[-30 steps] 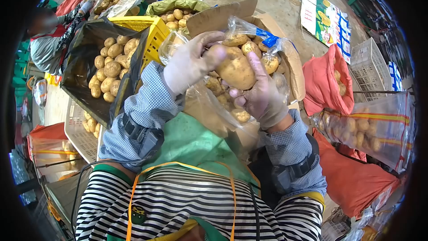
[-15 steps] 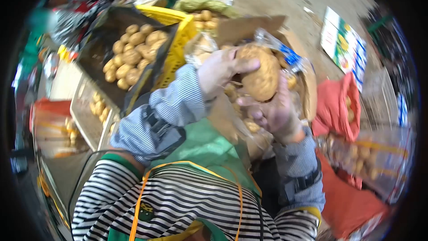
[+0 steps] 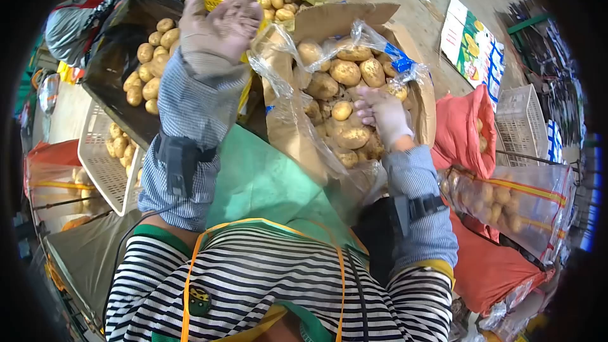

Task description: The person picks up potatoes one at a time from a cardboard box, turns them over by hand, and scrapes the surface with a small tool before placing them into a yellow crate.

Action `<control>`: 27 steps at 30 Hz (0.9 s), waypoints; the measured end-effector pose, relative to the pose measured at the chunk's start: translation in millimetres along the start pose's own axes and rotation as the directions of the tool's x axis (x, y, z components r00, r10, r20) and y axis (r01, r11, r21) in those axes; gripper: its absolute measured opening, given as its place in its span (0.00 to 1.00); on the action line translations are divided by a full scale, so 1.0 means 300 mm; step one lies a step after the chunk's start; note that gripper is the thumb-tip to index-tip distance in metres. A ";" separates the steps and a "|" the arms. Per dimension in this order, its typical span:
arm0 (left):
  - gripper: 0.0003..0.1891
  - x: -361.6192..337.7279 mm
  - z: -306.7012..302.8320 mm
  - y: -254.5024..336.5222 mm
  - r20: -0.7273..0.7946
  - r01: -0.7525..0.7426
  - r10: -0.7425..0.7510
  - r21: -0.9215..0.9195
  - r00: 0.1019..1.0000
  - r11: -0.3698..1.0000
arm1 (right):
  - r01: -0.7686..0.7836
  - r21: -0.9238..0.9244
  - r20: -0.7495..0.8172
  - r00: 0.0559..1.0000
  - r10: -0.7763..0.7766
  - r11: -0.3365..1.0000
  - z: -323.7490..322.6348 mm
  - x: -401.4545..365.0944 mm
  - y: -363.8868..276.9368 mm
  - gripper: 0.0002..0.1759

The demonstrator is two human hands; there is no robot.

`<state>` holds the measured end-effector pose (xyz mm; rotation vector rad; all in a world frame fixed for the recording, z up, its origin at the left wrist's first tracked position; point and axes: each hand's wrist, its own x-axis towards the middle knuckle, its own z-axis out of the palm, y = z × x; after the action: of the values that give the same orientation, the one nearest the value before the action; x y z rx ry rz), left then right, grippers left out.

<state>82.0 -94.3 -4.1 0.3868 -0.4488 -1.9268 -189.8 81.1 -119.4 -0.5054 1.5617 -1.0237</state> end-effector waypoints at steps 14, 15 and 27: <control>0.19 -0.021 0.024 -0.167 0.123 0.206 -0.242 0.244 0.963 0.947 | 0.331 -0.918 0.287 0.935 0.210 -0.221 -0.014 0.265 0.300 0.34; 0.19 -0.024 0.019 -0.164 0.124 0.209 -0.243 0.239 0.962 0.948 | 0.243 -0.960 0.263 0.952 0.155 0.138 -0.020 0.265 0.266 0.32; 0.44 -0.150 0.111 -0.295 0.294 0.108 -0.656 0.860 0.696 0.500 | 0.496 0.149 0.021 0.863 -0.504 0.855 0.152 -0.324 -0.184 0.26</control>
<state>12.7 -16.7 -14.4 0.4696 -1.8692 -2.1940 -132.7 112.5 -17.8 -0.8663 1.3169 -1.4882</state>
